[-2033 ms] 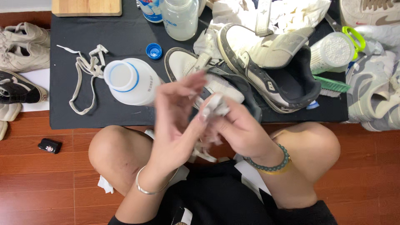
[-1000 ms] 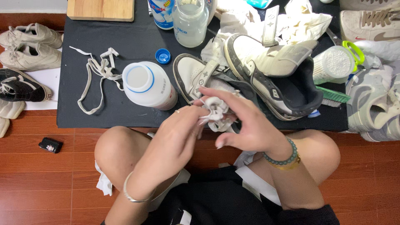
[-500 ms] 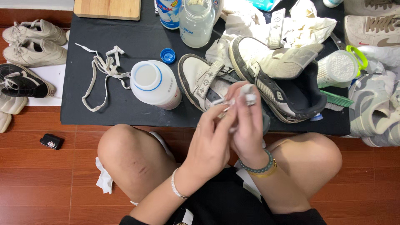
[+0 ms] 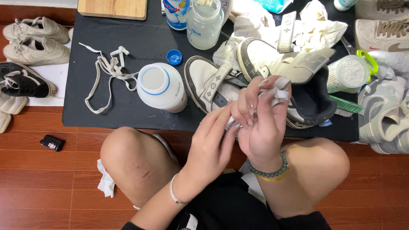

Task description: The person removes the laces from a white sneaker and places them into a bottle containing a white liquid. They then secure the bottle with a blue cap and shake it to mix the contents.

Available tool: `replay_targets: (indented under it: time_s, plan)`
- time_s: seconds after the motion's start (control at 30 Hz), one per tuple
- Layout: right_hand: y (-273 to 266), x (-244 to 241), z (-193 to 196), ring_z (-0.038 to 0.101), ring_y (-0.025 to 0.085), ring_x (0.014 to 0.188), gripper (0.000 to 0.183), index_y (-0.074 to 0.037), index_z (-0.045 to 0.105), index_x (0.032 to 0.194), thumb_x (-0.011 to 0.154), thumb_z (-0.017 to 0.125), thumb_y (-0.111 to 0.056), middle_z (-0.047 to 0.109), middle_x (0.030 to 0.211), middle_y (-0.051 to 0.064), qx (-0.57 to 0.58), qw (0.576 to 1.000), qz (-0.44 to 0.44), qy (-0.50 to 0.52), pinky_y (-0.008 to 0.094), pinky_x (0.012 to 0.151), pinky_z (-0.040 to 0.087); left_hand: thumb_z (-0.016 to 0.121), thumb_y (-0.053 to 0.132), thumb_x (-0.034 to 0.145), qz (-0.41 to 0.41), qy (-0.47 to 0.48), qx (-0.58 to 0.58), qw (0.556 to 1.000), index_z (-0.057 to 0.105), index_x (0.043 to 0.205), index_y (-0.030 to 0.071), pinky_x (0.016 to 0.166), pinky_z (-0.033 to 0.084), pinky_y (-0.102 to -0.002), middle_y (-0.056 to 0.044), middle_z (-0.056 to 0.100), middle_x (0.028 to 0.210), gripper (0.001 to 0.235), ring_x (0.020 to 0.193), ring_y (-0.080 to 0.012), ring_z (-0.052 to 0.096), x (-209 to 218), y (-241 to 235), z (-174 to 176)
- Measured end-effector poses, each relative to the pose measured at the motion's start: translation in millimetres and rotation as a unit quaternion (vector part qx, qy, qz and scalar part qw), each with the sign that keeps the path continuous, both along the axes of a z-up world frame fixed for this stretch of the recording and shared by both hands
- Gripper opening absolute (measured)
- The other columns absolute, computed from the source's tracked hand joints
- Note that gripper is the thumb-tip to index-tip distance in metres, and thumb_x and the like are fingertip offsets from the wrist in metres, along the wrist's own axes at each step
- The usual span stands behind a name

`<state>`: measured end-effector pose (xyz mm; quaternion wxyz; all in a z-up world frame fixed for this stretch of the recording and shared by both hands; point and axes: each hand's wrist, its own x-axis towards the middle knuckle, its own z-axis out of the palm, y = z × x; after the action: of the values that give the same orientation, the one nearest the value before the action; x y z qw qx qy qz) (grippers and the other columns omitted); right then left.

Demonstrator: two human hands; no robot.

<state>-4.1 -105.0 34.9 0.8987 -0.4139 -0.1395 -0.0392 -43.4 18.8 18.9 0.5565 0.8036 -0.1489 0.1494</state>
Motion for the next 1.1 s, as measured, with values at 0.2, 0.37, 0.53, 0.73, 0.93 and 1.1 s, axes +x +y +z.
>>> replay_targets:
  time_s: [0.2, 0.37, 0.53, 0.73, 0.93, 1.1]
  plan:
    - [6.3, 4.0, 20.5, 0.039, 0.011, 0.075, 0.041, -0.009, 0.044, 0.117, 0.118, 0.045, -0.051, 0.042, 0.095, 0.003, -0.006, 0.995, 0.079, -0.052, 0.027, 0.073, 0.038, 0.076, 0.009, 0.091, -0.037, -0.011, 0.022, 0.999, 0.056, 0.129, -0.006, 0.099, 0.051, -0.043, -0.023, 0.064, 0.121, 0.045, 0.112, -0.0396, 0.062, 9.1, 19.4, 39.6]
    - [20.1, 16.1, 43.3, 0.044, 0.013, 0.08, 0.028, -0.012, 0.04, 0.114, 0.12, 0.042, -0.04, 0.042, 0.098, 0.004, -0.06, 0.991, 0.09, -0.079, 0.033, 0.077, 0.042, 0.075, 0.017, 0.089, -0.05, 0.183, 0.049, 0.981, 0.069, 0.107, 0.004, 0.07, 0.052, -0.04, -0.013, 0.066, 0.089, 0.023, 0.079, -0.0296, 0.066, 27.0, 56.6, 82.8]
    - [45.4, 43.1, 60.6, 0.05, 0.013, 0.088, 0.026, -0.012, 0.04, 0.119, 0.123, 0.039, -0.038, 0.044, 0.101, 0.003, -0.088, 0.978, 0.112, -0.151, 0.033, 0.089, 0.047, 0.083, 0.017, 0.091, -0.045, -0.03, 0.181, 0.982, 0.064, 0.102, -0.002, 0.08, 0.049, -0.044, -0.015, 0.064, 0.09, 0.029, 0.092, -0.0355, 0.059, 50.1, 87.4, 120.8]
    - [69.8, 65.4, 73.7, 0.051, 0.012, 0.096, 0.028, -0.01, 0.04, 0.123, 0.126, 0.036, -0.038, 0.048, 0.106, 0.002, -0.195, 0.947, 0.105, -0.23, 0.026, 0.093, 0.046, 0.081, 0.002, 0.084, 0.013, -0.144, 0.205, 0.968, 0.07, 0.1, -0.006, 0.077, 0.048, -0.041, -0.02, 0.056, 0.098, 0.021, 0.089, -0.0338, 0.055, 69.3, 112.6, 126.6]
    - [72.4, 78.5, 73.3, 0.049, 0.011, 0.105, 0.035, -0.007, 0.039, 0.14, 0.123, 0.038, -0.038, 0.047, 0.119, 0.003, -0.37, 0.888, 0.036, -0.27, 0.024, 0.098, 0.045, 0.085, 0.003, 0.091, -0.022, -0.007, 0.12, 0.993, 0.074, 0.101, -0.001, 0.066, 0.049, -0.03, -0.008, 0.06, 0.093, 0.016, 0.076, -0.0161, 0.059, 84.2, 139.8, 102.1]
    - [66.4, 83.8, 76.1, 0.049, 0.013, 0.105, 0.025, -0.005, 0.053, 0.133, 0.122, 0.055, -0.026, 0.042, 0.119, 0.008, -0.483, 0.819, -0.013, -0.31, 0.024, 0.093, 0.047, 0.088, 0.005, 0.082, -0.012, 0.037, 0.139, 0.989, 0.076, 0.099, 0.002, 0.06, 0.045, -0.03, -0.006, 0.061, 0.077, 0.021, 0.064, -0.0166, 0.056, 86.4, 150.7, 101.1]
